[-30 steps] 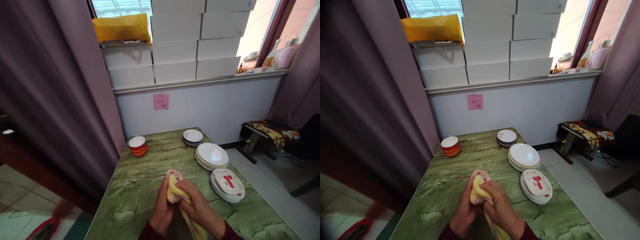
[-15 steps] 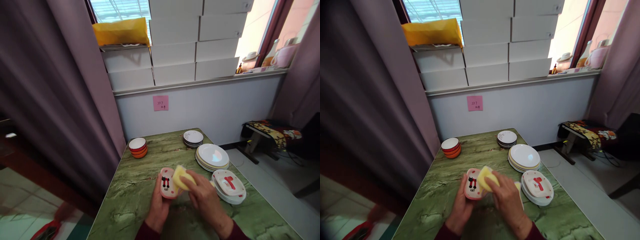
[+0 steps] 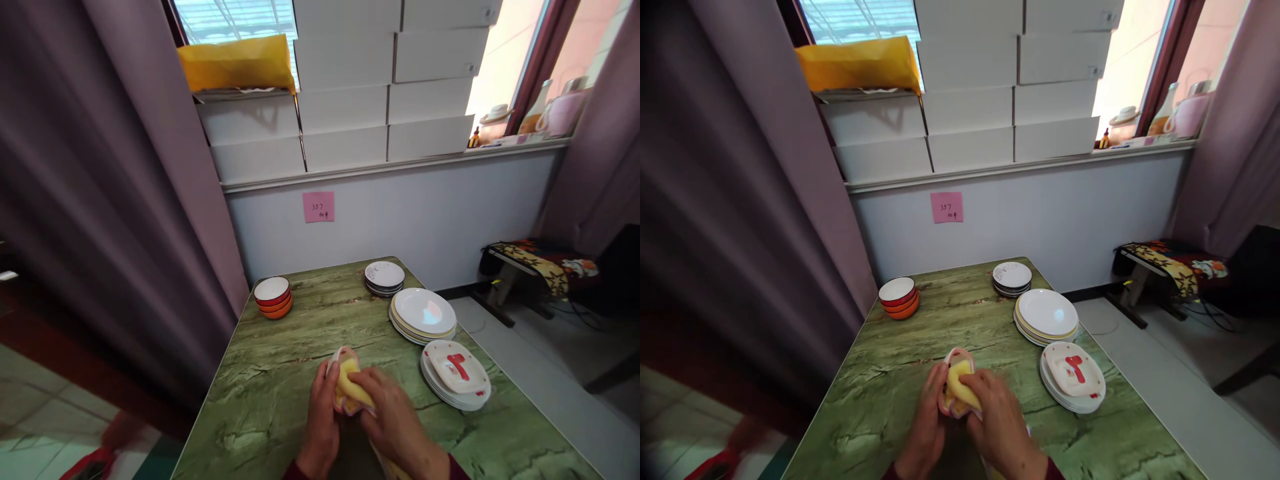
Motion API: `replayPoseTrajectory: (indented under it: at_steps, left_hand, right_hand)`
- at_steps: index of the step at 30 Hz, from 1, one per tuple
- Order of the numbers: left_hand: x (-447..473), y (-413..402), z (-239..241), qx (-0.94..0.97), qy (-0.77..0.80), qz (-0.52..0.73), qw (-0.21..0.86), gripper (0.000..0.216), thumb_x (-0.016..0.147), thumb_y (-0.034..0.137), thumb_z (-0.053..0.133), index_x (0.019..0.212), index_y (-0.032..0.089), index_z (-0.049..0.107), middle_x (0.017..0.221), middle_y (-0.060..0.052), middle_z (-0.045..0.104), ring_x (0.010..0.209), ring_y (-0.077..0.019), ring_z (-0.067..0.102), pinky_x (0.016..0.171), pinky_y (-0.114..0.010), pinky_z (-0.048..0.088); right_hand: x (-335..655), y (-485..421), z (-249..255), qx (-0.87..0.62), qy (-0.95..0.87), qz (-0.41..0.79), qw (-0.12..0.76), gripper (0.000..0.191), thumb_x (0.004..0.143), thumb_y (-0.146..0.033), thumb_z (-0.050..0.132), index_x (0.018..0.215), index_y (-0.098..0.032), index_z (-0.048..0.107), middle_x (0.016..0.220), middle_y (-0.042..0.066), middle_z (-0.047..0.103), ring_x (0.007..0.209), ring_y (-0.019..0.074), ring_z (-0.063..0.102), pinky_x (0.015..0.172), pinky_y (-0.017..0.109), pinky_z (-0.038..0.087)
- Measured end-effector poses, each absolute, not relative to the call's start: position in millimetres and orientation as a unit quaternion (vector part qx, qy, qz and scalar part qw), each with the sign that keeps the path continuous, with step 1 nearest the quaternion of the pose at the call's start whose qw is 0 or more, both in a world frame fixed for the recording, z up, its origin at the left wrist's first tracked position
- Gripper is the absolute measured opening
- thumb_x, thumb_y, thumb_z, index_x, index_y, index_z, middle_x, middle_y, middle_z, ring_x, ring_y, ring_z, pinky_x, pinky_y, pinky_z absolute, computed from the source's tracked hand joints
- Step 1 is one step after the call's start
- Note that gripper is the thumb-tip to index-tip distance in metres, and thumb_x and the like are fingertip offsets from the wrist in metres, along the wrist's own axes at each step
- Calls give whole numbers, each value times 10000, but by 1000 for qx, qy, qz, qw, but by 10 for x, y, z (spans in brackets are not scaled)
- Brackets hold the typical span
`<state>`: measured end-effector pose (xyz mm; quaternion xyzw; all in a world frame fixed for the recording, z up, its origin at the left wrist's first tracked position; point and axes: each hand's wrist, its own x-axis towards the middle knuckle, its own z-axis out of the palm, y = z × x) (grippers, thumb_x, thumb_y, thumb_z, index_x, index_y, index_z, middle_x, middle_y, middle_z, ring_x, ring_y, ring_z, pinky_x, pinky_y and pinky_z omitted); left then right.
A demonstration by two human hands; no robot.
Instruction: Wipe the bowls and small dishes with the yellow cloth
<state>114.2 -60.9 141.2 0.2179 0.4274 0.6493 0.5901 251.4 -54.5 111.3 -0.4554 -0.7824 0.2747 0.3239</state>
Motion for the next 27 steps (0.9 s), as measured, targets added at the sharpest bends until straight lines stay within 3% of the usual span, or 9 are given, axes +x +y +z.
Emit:
replayPoseTrajectory:
  at_steps: [4, 7, 10, 12, 14, 17, 19, 23, 27]
  left_hand:
    - [1123, -616, 1346, 210, 431, 656, 583, 309, 715, 413, 828, 892, 180, 732, 788, 10, 689, 697, -138, 619, 641, -227, 481]
    - [1111, -608, 1283, 179, 423, 643, 613, 370, 735, 456, 796, 952, 161, 747, 894, -38, 739, 801, -185, 668, 741, -268, 513]
    - [1119, -594, 1274, 162, 410, 633, 636, 426, 773, 484, 750, 1039, 152, 749, 1013, -78, 763, 918, -230, 696, 801, -294, 526]
    - [1134, -588, 1283, 151, 411, 630, 641, 441, 771, 461, 761, 1098, 167, 742, 1073, -81, 765, 965, -245, 704, 831, -304, 531]
    - [1158, -590, 1276, 130, 405, 626, 654, 451, 770, 443, 769, 1140, 188, 735, 1129, -84, 759, 1013, -255, 703, 870, -314, 531]
    - [1203, -608, 1211, 115, 387, 625, 668, 426, 791, 423, 757, 1154, 201, 734, 1190, -92, 741, 1076, -257, 689, 921, -315, 520]
    - [1228, -625, 1145, 117, 397, 624, 663, 411, 790, 404, 762, 1141, 193, 738, 1175, -95, 744, 1069, -251, 690, 925, -311, 517]
    - [1233, -653, 1051, 131, 416, 629, 643, 399, 784, 389, 767, 1117, 170, 744, 1115, -100, 754, 1024, -247, 697, 911, -312, 518]
    - [1176, -641, 1075, 138, 429, 648, 614, 396, 739, 395, 801, 1061, 171, 751, 1028, -84, 762, 940, -231, 709, 862, -304, 525]
  right_hand:
    - [2512, -537, 1280, -400, -701, 475, 352, 457, 721, -209, 589, 1171, -209, 671, 1056, 65, 725, 944, 256, 669, 833, 349, 509]
    - [2568, -540, 1368, -303, -579, 674, 344, 504, 666, -267, 598, 1161, -194, 667, 954, 38, 740, 823, 236, 685, 717, 305, 515]
    - [2640, -526, 1383, -270, -461, 758, 373, 604, 669, -336, 552, 1250, -177, 607, 959, 56, 743, 812, 246, 696, 694, 318, 528]
    - [2666, -493, 1362, -316, -470, 715, 410, 623, 708, -375, 548, 1298, -176, 568, 989, 66, 741, 833, 256, 698, 702, 336, 541]
    - [2657, -459, 1313, -400, -545, 591, 440, 575, 743, -373, 580, 1288, -190, 577, 1065, 73, 731, 927, 266, 686, 794, 361, 547]
    - [2579, -466, 1176, -468, -670, 372, 439, 476, 772, -274, 587, 1243, -212, 620, 1203, 90, 682, 1100, 274, 631, 968, 395, 496]
    - [2511, -517, 1065, -474, -724, 286, 412, 505, 769, -181, 549, 1268, -231, 612, 1254, 95, 652, 1143, 273, 609, 995, 414, 481]
    - [2443, -614, 934, -459, -784, 222, 354, 555, 755, -110, 519, 1288, -241, 595, 1279, 104, 636, 1150, 269, 601, 982, 410, 488]
    - [2518, -600, 1058, -411, -816, 265, 307, 558, 710, -103, 520, 1246, -223, 614, 1209, 96, 665, 1081, 250, 630, 936, 376, 493]
